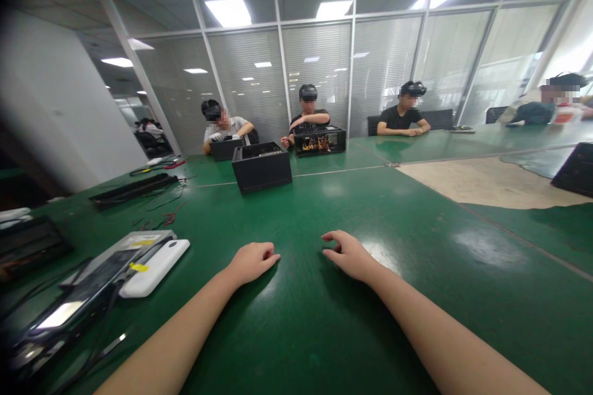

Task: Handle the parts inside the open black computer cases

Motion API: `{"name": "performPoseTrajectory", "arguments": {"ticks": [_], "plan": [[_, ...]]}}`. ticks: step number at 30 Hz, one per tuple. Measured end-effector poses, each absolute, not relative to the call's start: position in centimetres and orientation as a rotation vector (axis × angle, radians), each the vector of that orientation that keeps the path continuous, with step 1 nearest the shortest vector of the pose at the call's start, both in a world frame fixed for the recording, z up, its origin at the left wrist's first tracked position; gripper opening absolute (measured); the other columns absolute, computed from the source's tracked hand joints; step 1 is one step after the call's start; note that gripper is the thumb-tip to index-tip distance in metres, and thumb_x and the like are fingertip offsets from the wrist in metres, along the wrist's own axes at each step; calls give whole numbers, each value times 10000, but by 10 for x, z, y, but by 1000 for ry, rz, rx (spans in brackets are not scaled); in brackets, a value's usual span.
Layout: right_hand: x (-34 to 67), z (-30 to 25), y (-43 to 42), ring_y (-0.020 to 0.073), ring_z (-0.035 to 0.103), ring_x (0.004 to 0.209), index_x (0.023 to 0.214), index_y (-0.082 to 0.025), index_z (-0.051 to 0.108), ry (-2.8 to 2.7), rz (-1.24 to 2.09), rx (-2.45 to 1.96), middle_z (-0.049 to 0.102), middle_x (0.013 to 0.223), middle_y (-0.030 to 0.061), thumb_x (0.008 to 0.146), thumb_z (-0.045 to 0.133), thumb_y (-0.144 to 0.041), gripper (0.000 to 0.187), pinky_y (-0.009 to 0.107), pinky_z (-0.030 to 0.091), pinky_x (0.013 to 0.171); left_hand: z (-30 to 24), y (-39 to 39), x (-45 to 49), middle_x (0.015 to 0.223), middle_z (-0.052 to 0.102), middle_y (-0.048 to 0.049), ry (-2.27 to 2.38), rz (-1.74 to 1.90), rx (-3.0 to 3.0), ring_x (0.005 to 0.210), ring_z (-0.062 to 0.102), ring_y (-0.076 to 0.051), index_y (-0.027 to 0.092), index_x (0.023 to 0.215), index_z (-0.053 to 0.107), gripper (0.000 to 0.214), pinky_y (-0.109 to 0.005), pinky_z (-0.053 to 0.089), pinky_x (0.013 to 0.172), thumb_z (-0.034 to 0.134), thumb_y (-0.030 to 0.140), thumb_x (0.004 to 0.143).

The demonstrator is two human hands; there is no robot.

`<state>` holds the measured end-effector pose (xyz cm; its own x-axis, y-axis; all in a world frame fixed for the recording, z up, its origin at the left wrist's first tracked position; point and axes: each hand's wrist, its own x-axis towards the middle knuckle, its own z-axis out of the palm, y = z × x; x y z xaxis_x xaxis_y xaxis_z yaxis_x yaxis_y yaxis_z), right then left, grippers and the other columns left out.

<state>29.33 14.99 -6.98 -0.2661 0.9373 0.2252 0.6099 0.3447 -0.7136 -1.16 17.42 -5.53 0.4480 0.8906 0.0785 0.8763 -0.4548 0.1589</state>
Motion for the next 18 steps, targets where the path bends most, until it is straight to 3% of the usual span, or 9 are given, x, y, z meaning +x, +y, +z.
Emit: {"name": "performPoseTrajectory", "arguments": {"ticks": [4,11,18], "plan": [[294,-71,150,149,595,766,1168,-197,580,-1984,666,-1356,638,1026,63,810,583,-304,374,309,477,741,-56,176,-11,754,640,-15,1597,239,2587,672,567,-162,218,797,559,331,-250,282,552,436,516,872],[293,-70,150,146,590,792,1169,-197,577,-1998,641,-1338,613,1090,63,812,583,-302,372,312,475,765,-51,173,-9,829,676,-27,1629,232,2550,769,621,-200,278,1150,532,365,-262,355,595,443,495,870],[289,-67,147,143,588,775,1160,-192,575,-1997,617,-1330,611,1065,65,814,579,-287,359,314,483,753,-51,173,-12,812,680,-18,1606,255,2569,767,625,-211,296,1139,542,346,-271,358,593,434,486,870]]}}
